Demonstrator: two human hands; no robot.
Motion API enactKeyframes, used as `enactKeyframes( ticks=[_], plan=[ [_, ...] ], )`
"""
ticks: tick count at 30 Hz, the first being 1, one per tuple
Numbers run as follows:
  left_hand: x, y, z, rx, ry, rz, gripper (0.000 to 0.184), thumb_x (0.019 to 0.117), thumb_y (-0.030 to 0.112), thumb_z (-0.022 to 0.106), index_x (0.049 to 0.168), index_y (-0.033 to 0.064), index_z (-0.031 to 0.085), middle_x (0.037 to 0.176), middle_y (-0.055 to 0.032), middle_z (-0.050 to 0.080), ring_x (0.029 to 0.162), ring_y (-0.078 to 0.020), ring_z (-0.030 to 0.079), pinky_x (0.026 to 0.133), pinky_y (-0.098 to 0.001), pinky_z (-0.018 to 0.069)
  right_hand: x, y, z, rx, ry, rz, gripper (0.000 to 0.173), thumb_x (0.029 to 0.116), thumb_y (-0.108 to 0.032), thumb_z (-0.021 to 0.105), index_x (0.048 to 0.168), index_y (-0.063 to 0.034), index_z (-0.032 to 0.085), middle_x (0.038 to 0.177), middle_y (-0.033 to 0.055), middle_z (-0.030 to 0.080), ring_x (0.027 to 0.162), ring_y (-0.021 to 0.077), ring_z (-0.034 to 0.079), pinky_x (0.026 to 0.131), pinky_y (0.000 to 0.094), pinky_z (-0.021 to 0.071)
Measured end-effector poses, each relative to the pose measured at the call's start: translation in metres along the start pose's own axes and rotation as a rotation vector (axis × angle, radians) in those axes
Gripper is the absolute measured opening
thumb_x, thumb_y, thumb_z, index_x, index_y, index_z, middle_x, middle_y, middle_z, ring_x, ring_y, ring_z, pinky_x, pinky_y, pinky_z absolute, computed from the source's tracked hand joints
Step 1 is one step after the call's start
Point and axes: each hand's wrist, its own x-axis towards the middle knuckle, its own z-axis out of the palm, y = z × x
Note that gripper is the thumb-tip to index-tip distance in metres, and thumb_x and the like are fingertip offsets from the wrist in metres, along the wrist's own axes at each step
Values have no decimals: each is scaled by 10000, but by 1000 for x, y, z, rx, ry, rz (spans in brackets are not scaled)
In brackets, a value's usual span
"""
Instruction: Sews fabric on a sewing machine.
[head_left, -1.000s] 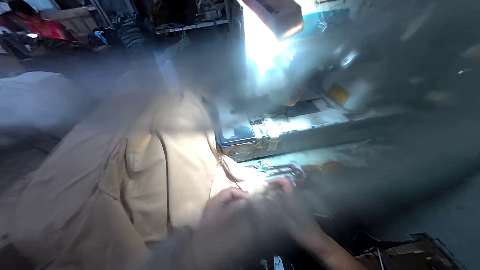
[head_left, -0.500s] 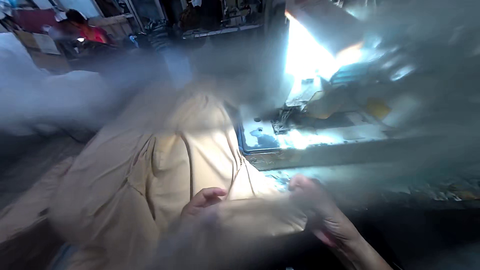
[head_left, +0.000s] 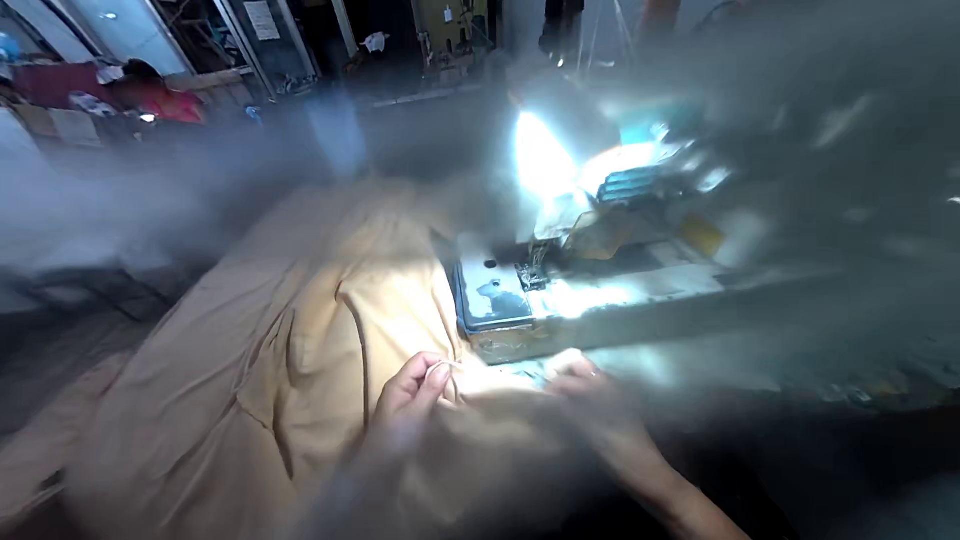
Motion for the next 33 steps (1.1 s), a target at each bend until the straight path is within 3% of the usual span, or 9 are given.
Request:
enactKeyframes(
  ticks=[2, 5, 7, 11, 13, 17, 20, 26, 33],
  plan=[
    [39, 19, 4, 199, -87, 75, 194, 1026, 87, 497, 1020, 55, 688, 835, 82, 647, 764, 66, 590, 725, -132, 504, 10, 0, -5, 209, -7, 122, 209, 967, -255, 671, 799, -142, 724, 854, -111, 647, 826, -72, 584, 754, 108, 492],
    [110, 30, 16, 708, -258, 280, 143, 972, 160, 612, 914, 107, 731, 760, 6, 655, 708, -98, 626, 662, -342, 524, 23, 1, -10, 515, 67, 349, 250, 957, -117, 593, 766, -194, 735, 741, -126, 688, 700, -50, 627, 686, 152, 535],
    [148, 32, 36, 819, -382, 295, 149, 973, 192, 656, 893, 96, 737, 749, -46, 663, 692, -186, 645, 639, -436, 523, 30, 6, -14, 637, 89, 391, 291, 970, -104, 561, 777, -185, 762, 727, -93, 718, 676, -15, 670, 665, 187, 579],
    [166, 24, 67, 840, -415, 321, 116, 936, 55, 664, 989, -42, 701, 887, -178, 693, 803, -263, 677, 760, -428, 550, 40, 17, -13, 665, 47, 346, 363, 1015, -62, 446, 786, -144, 716, 697, -69, 714, 635, 13, 679, 631, 196, 589],
    [154, 41, 85, 879, -453, 90, 145, 995, 17, 566, 969, -87, 663, 889, -183, 645, 824, -230, 600, 784, -364, 500, 42, 19, -9, 623, 46, 324, 370, 999, -18, 412, 768, -135, 678, 698, -78, 709, 642, 11, 680, 641, 200, 592],
    [150, 45, 87, 871, -469, -31, 183, 1026, 57, 553, 1043, -92, 658, 969, -213, 661, 889, -251, 618, 831, -391, 502, 37, 15, -4, 547, 35, 291, 352, 970, 7, 426, 717, -116, 638, 684, -93, 693, 639, -27, 650, 630, 168, 558],
    [166, 8, 68, 669, -373, 227, 151, 977, 58, 615, 1097, -14, 671, 981, -101, 670, 907, -94, 634, 844, -270, 517, 33, 14, -1, 562, 46, 300, 367, 980, 1, 420, 708, -117, 637, 667, -75, 697, 623, -6, 658, 624, 180, 563],
    [184, -9, 72, 862, -334, 220, 255, 938, 118, 720, 1129, -49, 689, 1104, -269, 688, 1060, -422, 656, 945, -596, 486, 44, 16, 2, 462, 127, 295, 378, 996, 5, 401, 721, -97, 638, 641, -80, 675, 592, -4, 649, 597, 179, 567],
    [171, 8, 76, 820, -284, 183, 359, 894, 106, 774, 1188, -48, 639, 1142, -269, 666, 1100, -421, 639, 982, -580, 487, 36, 11, 2, 242, 98, 340, 354, 1055, -79, 432, 811, -15, 680, 684, -37, 700, 621, 18, 673, 618, 199, 581]
  ],
)
